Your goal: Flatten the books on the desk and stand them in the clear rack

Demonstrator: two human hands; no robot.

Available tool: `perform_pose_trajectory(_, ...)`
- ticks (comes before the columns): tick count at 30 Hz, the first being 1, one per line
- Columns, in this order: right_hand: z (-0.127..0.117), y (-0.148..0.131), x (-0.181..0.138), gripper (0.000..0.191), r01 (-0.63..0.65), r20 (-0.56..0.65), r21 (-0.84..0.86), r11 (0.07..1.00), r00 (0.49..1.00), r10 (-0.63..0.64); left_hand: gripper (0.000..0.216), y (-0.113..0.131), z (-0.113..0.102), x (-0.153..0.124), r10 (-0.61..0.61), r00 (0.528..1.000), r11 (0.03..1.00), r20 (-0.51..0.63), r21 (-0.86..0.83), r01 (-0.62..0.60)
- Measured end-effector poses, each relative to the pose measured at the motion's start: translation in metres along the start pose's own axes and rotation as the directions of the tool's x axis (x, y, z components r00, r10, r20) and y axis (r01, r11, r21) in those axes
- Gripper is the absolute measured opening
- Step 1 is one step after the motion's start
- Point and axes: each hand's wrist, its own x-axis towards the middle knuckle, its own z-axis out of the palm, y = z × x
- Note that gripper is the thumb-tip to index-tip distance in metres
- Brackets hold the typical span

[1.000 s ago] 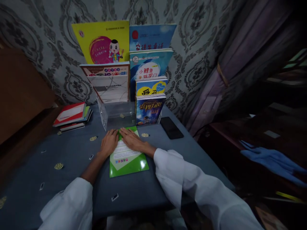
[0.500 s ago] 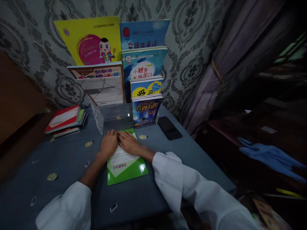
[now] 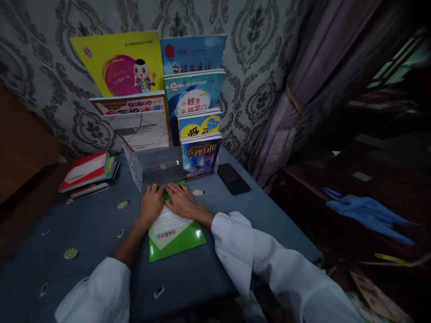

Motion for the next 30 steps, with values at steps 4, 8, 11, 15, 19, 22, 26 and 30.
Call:
perform_pose_trajectory(4, -0.002, -0.003, -0.004, 0.053, 0.002, 0.002, 0.0, 1.0, 1.0, -0.002, 0.042, 0.002, -0.001, 0.0, 0.004, 1.0, 1.0, -0.006, 0.011, -0.003)
perform_pose_trajectory(8, -0.003, 0.0, -0.005, 0.057, 0.011, 0.045, 0.014, 1.0, 0.999, -0.012, 0.039, 0.003, -0.001, -0.001, 0.002, 1.0, 1.0, -0.014, 0.017, -0.002)
perform_pose_trajectory(11, -0.004, 0.01, -0.008, 0.059, 0.033, 0.062, 0.021, 0.999, 0.997, -0.034, 0.04, 0.003, 0.002, -0.001, 0.015, 1.0, 1.0, -0.02, 0.005, -0.015)
perform_pose_trajectory(15, -0.001, 0.027, -0.017, 0.057, 0.04, -0.006, 0.004, 0.999, 0.999, -0.04, 0.04, 0.0, 0.008, -0.001, 0.053, 0.998, 0.998, -0.035, -0.03, -0.054)
perform_pose_trajectory(19, 0.005, 0.036, -0.024, 0.058, 0.03, -0.066, -0.009, 1.0, 0.997, -0.031, 0.04, -0.002, 0.012, -0.001, 0.123, 0.991, 0.99, -0.044, -0.066, -0.125)
perform_pose_trajectory(22, 0.006, 0.036, -0.024, 0.058, 0.028, -0.075, -0.013, 1.0, 0.997, -0.029, 0.038, -0.002, 0.011, 0.001, 0.158, 0.987, 0.984, -0.04, -0.073, -0.161)
perform_pose_trajectory(26, 0.002, 0.032, -0.023, 0.057, 0.018, -0.061, -0.016, 1.0, 0.998, -0.019, 0.032, 0.007, 0.005, 0.006, 0.16, 0.987, 0.986, -0.028, -0.048, -0.161)
perform_pose_trajectory(30, -0.003, 0.029, -0.027, 0.058, -0.046, -0.074, -0.027, 0.999, 0.996, 0.044, 0.024, 0.022, 0.002, 0.015, 0.152, 0.988, 0.988, -0.023, -0.013, -0.152)
